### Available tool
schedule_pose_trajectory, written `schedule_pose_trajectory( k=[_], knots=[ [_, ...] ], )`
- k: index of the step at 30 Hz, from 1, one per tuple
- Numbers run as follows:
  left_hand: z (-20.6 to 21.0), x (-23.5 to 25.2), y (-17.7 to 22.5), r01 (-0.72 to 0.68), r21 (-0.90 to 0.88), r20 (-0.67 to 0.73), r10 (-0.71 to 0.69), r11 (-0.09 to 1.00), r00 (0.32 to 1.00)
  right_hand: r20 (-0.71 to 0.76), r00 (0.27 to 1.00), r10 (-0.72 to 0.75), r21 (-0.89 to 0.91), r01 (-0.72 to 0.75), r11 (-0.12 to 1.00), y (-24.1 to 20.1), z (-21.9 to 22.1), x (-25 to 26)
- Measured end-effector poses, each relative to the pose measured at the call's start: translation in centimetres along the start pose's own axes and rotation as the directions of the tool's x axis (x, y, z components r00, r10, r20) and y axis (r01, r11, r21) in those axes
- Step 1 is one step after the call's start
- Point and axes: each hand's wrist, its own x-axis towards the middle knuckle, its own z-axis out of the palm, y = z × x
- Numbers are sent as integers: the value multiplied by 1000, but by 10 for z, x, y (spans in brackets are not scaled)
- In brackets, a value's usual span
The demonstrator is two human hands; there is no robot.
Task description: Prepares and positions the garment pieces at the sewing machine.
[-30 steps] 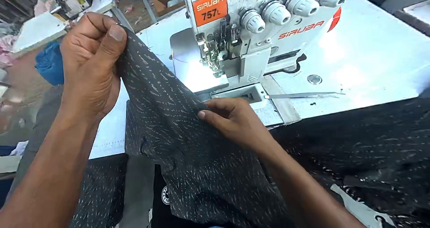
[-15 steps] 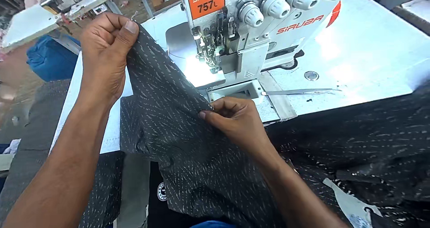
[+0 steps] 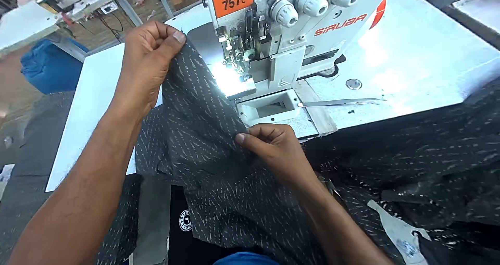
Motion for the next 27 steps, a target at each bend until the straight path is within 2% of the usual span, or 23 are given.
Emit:
schedule_pose_trajectory(
  k=[5, 7, 11, 16, 18, 21, 27],
  knots=[
    [24, -3, -5, 10, 65, 62, -14, 998, 998, 12, 997, 70, 102, -71, 992, 6, -2, -29],
    [35, -9, -6, -31, 194, 99, 12, 980, 995, 35, 995, 96, 150, -101, 984, 15, -2, -45],
    [62, -30, -5, -155, 459, 100, 122, 875, 987, 70, 992, 102, 237, -116, 965, 30, 1, -79],
    [76, -43, -19, -224, 468, 2, 253, 855, 968, 97, 986, 135, 95, -145, 985, 42, 3, -78],
    [80, -56, -15, -277, 572, 29, 319, 772, 947, 126, 985, 118, 64, -126, 990, 44, 3, -82],
    [90, -86, -7, -310, 661, 93, 335, 683, 938, 154, 984, 92, 74, -105, 992, 47, 0, -91],
    [93, -97, -9, -385, 612, 159, 370, 691, 916, 201, 975, 94, 32, -103, 994, 40, -15, -94]
  ],
)
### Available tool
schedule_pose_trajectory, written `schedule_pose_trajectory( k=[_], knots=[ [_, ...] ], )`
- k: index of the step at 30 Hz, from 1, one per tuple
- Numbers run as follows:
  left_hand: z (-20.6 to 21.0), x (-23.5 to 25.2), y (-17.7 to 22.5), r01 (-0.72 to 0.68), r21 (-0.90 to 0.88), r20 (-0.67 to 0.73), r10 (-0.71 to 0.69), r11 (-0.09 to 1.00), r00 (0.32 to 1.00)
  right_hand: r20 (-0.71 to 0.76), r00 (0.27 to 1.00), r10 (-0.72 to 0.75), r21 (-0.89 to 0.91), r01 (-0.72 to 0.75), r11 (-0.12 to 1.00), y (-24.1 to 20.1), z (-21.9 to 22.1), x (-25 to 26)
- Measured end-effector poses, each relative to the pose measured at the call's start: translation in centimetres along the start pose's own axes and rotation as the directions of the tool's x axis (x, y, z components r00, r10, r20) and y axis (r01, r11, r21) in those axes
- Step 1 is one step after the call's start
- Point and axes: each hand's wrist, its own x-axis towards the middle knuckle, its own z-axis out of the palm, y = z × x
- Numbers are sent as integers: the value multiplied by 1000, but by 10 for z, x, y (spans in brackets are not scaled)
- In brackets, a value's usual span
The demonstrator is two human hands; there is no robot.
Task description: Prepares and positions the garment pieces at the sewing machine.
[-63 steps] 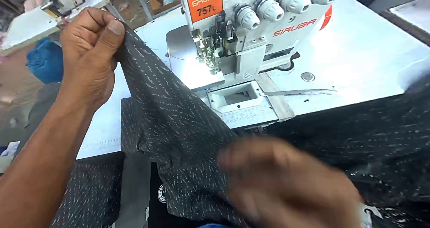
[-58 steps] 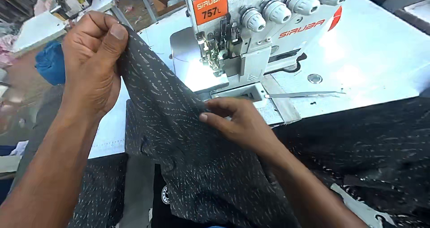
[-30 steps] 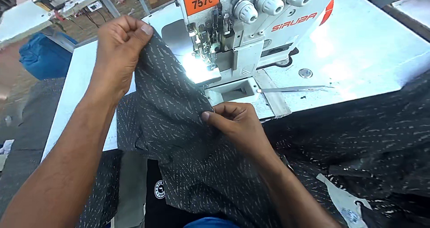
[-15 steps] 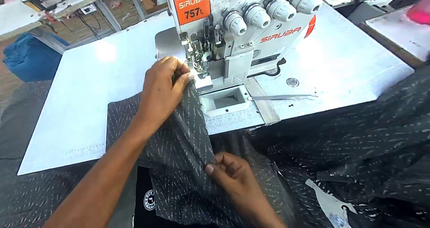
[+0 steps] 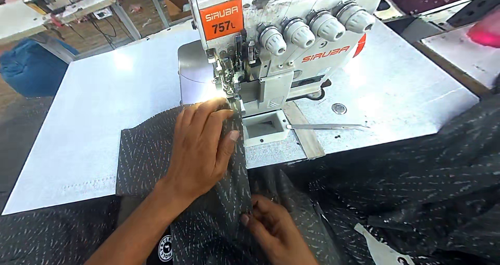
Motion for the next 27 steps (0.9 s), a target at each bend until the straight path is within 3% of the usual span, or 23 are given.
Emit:
schedule_pose_trajectory(
  k=[13, 19, 27],
  knots=[
    [-5, 5, 0, 22, 4, 102, -23, 1000, 995, -29, 998, -62, -7, 62, 998, -14, -16, 3],
    [-8, 35, -40, 54, -55, 202, -42, 997, 978, -77, 983, -167, 3, 168, 986, -27, -15, 29],
    [-2, 87, -88, 81, 27, 338, -85, 996, 937, -163, 963, -216, -5, 218, 976, -45, -16, 64]
  ],
)
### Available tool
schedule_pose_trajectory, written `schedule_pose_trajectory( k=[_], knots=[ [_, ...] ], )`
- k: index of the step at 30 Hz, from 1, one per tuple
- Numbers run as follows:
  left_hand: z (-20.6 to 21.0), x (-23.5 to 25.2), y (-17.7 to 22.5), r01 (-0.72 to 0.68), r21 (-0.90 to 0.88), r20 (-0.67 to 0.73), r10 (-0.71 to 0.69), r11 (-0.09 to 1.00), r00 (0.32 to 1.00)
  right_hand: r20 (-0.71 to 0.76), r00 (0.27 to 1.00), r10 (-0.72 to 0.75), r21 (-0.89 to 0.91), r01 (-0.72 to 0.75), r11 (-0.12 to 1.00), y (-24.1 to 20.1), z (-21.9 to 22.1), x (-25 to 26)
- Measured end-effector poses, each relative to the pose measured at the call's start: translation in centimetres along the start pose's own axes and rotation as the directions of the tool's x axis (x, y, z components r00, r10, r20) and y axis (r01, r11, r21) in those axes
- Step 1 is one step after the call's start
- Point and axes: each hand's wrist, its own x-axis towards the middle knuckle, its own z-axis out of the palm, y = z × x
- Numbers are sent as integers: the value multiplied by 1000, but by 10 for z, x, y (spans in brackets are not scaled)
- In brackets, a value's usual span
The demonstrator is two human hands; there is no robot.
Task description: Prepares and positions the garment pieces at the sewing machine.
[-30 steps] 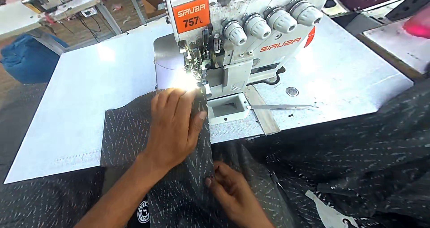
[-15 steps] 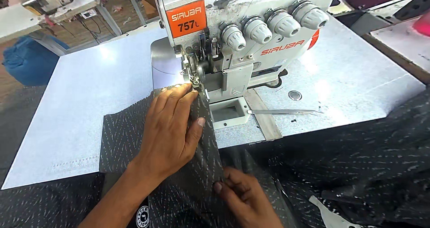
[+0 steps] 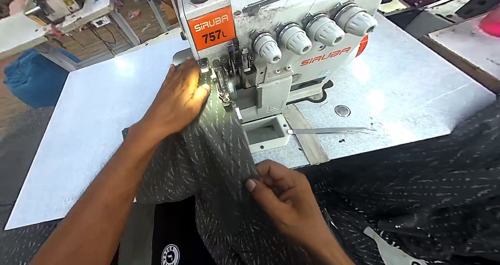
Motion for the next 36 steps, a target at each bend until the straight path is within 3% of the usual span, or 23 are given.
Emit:
schedule_pose_trajectory(
  k=[5, 6, 8, 10, 12, 15, 18, 21, 25, 28, 31, 36],
  knots=[
    [-2, 36, -23, 76, -48, 15, -75, 996, 997, -29, 997, 75, -6, -76, 997, 0, 1, 2],
    [-1, 40, -27, 116, -116, -27, -120, 986, 992, -28, 995, 96, -11, -96, 995, 3, 0, -2],
    [2, 25, -25, 95, -261, -264, -165, 961, 950, 4, 992, 125, -24, -125, 992, 8, -6, -20],
    [0, -28, -5, -26, -327, -489, -146, 945, 860, 85, 981, 175, -25, -173, 985, 12, -24, -49],
    [23, -115, 24, -111, -425, -574, -172, 898, 801, 181, 939, 293, -38, -291, 956, 14, -46, -85],
    [86, -254, 62, 25, -603, -436, -356, 798, 827, 310, 853, 420, -101, -409, 907, 12, -66, -138],
    [119, -321, 98, 208, -689, -222, -476, 694, 851, 363, 806, 467, -170, -436, 884, 16, -86, -167],
    [118, -335, 128, 203, -671, -93, -352, 714, 932, 332, 796, 506, -148, -485, 862, 15, -91, -196],
    [106, -316, 174, -10, -606, 8, 18, 795, 1000, 288, 828, 481, -90, -476, 875, 8, -91, -231],
    [103, -304, 214, -136, -595, 90, 235, 792, 968, 248, 855, 456, -54, -458, 887, 1, -93, -261],
    [113, -303, 244, -247, -552, 144, 383, 796, 912, 163, 870, 464, -132, -447, 885, -6, -100, -286],
    [134, -304, 276, -324, -398, 207, 428, 858, 880, 55, 877, 477, -146, -466, 873, -8, -106, -308]
  ],
)
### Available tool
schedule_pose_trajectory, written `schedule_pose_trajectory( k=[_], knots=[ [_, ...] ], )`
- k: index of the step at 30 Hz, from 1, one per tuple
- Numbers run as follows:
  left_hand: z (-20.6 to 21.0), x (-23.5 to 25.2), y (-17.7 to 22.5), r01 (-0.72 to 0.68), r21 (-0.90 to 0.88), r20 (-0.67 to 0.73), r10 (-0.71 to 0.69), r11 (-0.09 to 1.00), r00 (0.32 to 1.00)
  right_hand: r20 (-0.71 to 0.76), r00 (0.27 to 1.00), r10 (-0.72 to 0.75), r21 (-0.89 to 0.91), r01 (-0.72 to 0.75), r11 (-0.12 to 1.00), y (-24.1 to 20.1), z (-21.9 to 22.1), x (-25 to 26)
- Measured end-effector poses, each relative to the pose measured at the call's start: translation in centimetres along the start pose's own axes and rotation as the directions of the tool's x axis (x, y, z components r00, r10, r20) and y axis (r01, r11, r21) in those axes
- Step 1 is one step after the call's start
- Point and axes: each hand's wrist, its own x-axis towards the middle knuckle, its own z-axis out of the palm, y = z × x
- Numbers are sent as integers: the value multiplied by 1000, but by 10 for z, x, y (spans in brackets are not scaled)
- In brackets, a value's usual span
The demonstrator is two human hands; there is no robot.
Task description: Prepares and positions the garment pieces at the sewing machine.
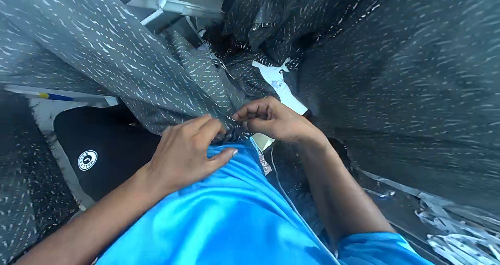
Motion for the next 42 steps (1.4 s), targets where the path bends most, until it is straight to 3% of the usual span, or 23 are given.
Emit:
schedule_pose_trajectory(
  k=[5, 14, 21, 35, 38, 41, 42],
  knots=[
    [13, 6, 1, 31, 71, -50, -27, 997, 998, -58, 998, -30, 101, 35, 994, 9, 12, -5],
    [11, 3, 13, 70, -97, -77, -78, 993, 994, -53, 992, -116, 143, 122, 982, 13, 9, -5],
    [9, 5, 23, 77, -86, -100, -85, 993, 991, -138, 971, -196, 127, 214, 969, 12, 18, -6],
    [5, 1, 27, 64, -112, -122, -78, 992, 990, -137, 960, -245, 78, 257, 963, 5, 20, -12],
    [1, -1, 30, 192, -368, -18, -214, 910, 977, -164, 957, -237, 107, 256, 961, 1, 25, -8],
    [-23, -6, 19, 451, -594, 231, -395, 666, 889, -173, 965, -200, 86, 217, 972, 3, 32, 3],
    [-32, -12, 9, 466, -602, 185, -454, 648, 871, -166, 968, -188, 73, 203, 977, 6, 33, 6]
  ],
)
